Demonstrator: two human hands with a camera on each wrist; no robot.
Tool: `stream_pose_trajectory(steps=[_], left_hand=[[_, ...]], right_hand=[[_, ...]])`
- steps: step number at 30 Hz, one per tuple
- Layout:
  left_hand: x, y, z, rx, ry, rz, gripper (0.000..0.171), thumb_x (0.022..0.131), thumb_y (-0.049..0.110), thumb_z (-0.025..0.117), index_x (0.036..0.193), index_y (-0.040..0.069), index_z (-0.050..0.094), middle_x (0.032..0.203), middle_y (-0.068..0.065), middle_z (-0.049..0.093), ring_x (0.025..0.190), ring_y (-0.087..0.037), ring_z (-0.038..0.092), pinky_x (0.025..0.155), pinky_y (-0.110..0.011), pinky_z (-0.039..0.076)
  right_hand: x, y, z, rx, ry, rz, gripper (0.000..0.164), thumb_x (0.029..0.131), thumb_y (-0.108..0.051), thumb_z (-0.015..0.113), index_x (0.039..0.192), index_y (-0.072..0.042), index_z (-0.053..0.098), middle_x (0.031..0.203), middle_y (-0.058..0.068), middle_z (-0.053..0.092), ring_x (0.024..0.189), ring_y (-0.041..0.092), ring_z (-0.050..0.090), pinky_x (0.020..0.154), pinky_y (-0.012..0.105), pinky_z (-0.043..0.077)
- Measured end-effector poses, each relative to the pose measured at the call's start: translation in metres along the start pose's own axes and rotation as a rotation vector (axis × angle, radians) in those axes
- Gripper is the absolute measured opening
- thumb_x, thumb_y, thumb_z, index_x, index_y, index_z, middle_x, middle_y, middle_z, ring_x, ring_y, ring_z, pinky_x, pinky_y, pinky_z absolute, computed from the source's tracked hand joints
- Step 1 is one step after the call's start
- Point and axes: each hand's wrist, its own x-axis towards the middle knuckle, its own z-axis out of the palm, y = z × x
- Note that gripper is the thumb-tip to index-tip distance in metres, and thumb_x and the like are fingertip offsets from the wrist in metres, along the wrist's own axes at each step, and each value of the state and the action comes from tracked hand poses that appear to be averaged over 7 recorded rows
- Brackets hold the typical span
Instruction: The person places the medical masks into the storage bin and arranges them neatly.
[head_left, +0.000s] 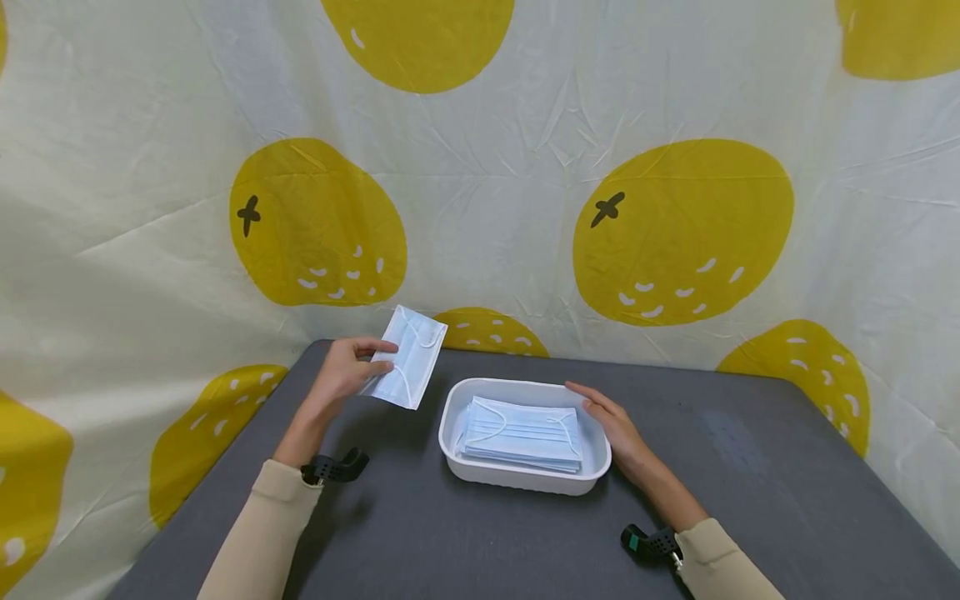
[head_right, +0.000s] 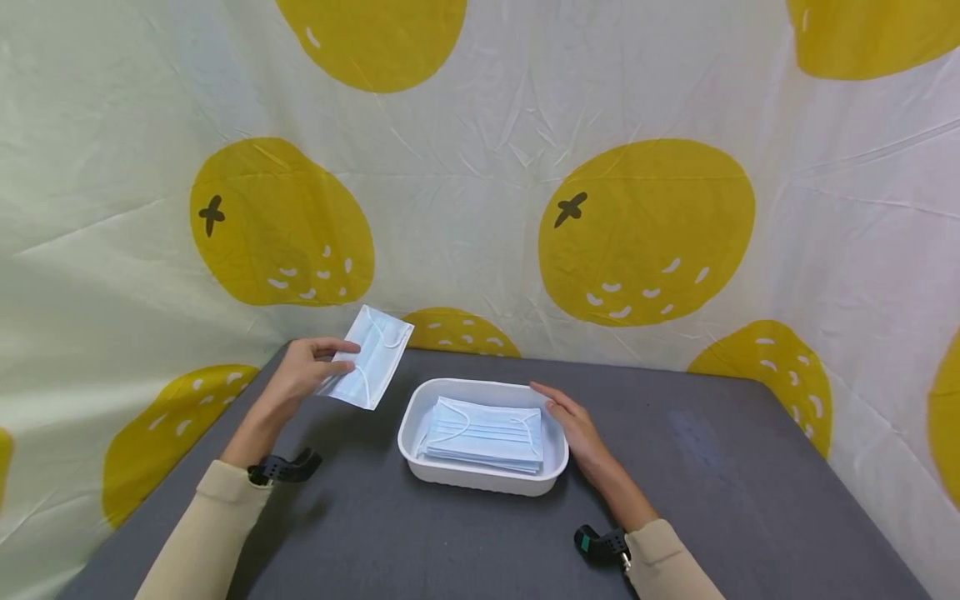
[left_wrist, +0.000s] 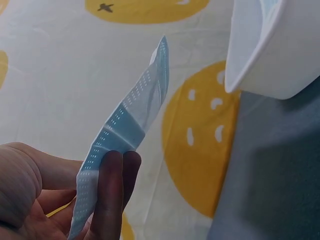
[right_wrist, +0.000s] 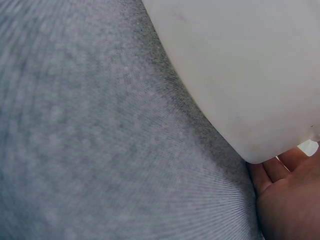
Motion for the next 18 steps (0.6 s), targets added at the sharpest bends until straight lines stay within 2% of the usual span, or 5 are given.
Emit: stream_pose_trajectory(steps=[8,18], left_hand=[[-0.001,0.003,0.008,0.034,0.002,0.021,0.027,0.092,0.007,0.075,0.119,0.004,0.077,0.127,-0.021,0.070,0.091,-0.025,0.063,0.072,-0.025,0.051],[-0.003,0.006,0.019,0.049,0.004,0.032,0.025,0.092,0.007,0.074,0.117,0.005,0.078,0.128,-0.019,0.069,0.111,-0.032,0.060,0.081,-0.028,0.051]], right_hand=[[0.001,-0.001,0.000,0.002,0.003,-0.004,0.045,0.112,-0.026,0.043,0.154,-0.010,0.050,0.164,0.012,0.042,0.127,-0.010,0.048,0.110,0.017,0.037],[0.002,0.000,-0.001,0.000,0.001,0.000,0.045,0.112,-0.026,0.042,0.154,-0.010,0.049,0.163,0.012,0.042,0.126,-0.011,0.049,0.108,0.016,0.038]])
